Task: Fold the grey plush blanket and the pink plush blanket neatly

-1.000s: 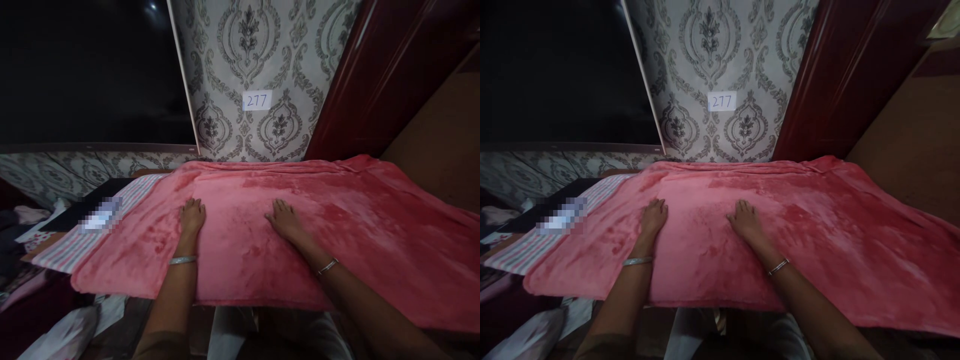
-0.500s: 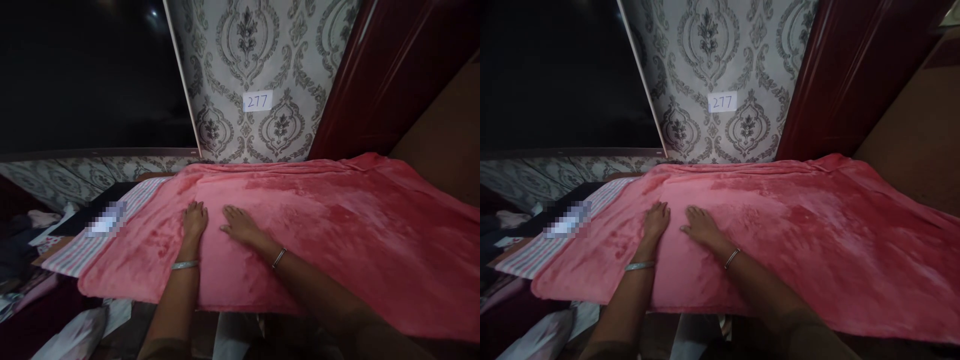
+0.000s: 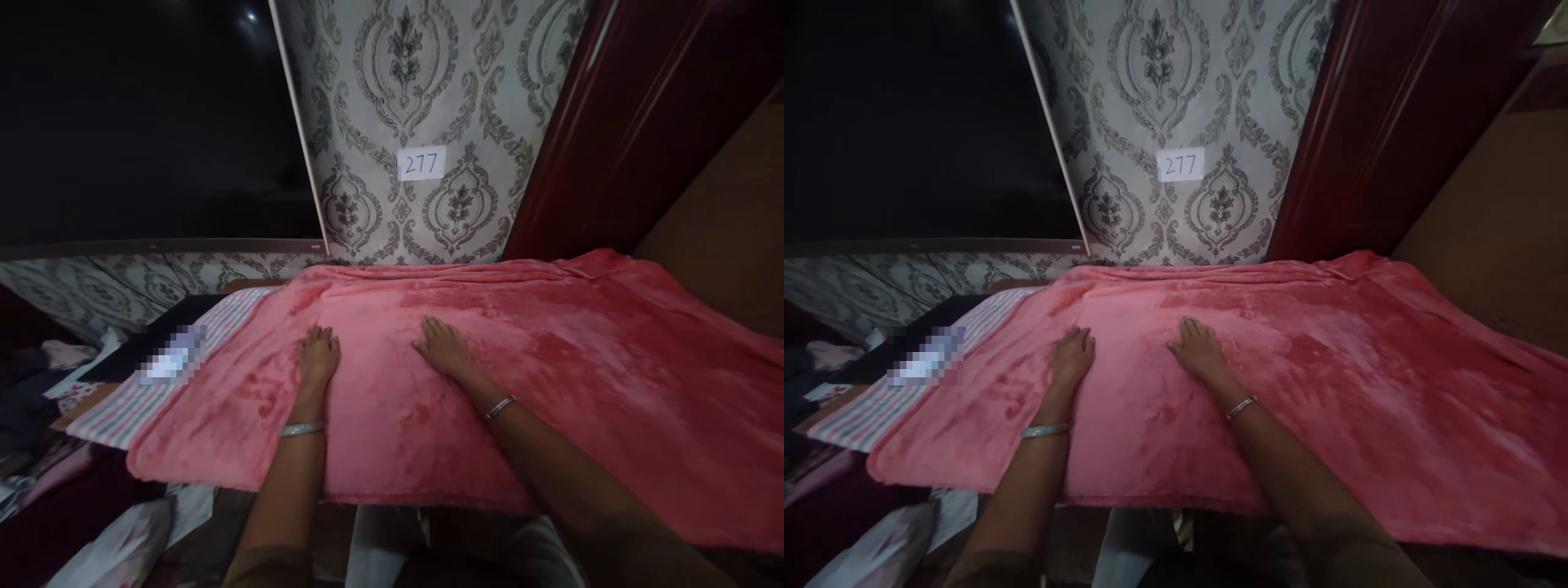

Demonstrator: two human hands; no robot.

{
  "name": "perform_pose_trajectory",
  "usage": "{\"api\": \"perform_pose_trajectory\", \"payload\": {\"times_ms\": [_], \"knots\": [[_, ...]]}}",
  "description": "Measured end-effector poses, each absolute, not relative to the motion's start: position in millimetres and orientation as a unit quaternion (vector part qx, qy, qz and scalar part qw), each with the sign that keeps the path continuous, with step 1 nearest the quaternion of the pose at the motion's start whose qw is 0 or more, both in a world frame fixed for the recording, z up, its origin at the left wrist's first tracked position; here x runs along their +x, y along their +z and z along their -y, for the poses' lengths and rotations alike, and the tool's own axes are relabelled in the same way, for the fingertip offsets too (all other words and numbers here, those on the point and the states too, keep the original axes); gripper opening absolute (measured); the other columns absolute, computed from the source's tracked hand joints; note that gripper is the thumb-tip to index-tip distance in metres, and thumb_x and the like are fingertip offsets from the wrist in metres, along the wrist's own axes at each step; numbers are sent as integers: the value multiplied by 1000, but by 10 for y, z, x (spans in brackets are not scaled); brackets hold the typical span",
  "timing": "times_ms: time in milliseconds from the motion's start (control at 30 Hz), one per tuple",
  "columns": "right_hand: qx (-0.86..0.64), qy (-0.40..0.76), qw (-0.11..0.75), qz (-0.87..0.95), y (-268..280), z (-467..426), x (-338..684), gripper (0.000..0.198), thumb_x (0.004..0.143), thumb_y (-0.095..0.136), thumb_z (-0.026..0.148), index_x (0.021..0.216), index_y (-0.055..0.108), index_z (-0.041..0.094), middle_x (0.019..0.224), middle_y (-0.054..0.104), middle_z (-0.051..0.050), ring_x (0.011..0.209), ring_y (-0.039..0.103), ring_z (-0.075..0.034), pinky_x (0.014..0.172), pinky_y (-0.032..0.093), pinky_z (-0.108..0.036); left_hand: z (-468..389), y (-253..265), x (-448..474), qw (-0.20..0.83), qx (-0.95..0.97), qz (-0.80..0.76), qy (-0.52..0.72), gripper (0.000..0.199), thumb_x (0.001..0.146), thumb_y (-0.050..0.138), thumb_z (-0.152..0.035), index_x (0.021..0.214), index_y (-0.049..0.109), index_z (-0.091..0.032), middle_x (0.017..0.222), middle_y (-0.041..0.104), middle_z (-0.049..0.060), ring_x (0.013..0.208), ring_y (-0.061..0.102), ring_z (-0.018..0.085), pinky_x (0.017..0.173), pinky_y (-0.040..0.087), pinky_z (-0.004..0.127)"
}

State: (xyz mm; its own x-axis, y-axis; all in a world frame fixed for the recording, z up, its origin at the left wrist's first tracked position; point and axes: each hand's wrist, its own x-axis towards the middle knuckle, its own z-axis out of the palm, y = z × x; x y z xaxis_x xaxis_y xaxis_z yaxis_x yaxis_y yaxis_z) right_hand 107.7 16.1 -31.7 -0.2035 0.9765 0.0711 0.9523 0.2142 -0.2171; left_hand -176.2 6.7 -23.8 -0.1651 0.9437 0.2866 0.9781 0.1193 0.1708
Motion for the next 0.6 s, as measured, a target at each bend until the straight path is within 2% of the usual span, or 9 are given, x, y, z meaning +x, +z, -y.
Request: {"api": "perform_pose_trajectory", "payload": {"times_ms": [133,233,400,600], "knots": [[-671,44,91,734,-303,-153,1452,65,101,34,42,154,38,5,162,34,-21,152,29,-30,121,24,-52,-76,-249,-1762,52,-642,748,-160,47,98,37,-29,136,62,-16,142,60,17,132,54,30,111,40,47],[-685,28,97,721,-256,-69,1487,63,102,30,40,153,39,5,162,34,-23,152,27,-32,121,22,-55,-75,-245,-1755,50,-642,749,-158,47,98,38,-29,135,63,-15,141,60,17,132,54,30,111,39,47],[-584,61,94,804,-266,149,985,65,101,35,42,157,36,9,166,28,-16,155,22,-28,126,17,-47,-68,-237,-1743,51,-638,752,-156,45,98,38,-28,134,63,-17,141,61,16,132,54,29,111,38,47],[-456,129,98,875,-269,596,388,76,100,40,52,160,28,5,166,22,-19,156,17,-29,127,14,-46,-50,-217,-1733,56,-638,753,-150,45,98,38,-27,134,63,-17,141,61,16,132,54,28,111,39,44]]}}
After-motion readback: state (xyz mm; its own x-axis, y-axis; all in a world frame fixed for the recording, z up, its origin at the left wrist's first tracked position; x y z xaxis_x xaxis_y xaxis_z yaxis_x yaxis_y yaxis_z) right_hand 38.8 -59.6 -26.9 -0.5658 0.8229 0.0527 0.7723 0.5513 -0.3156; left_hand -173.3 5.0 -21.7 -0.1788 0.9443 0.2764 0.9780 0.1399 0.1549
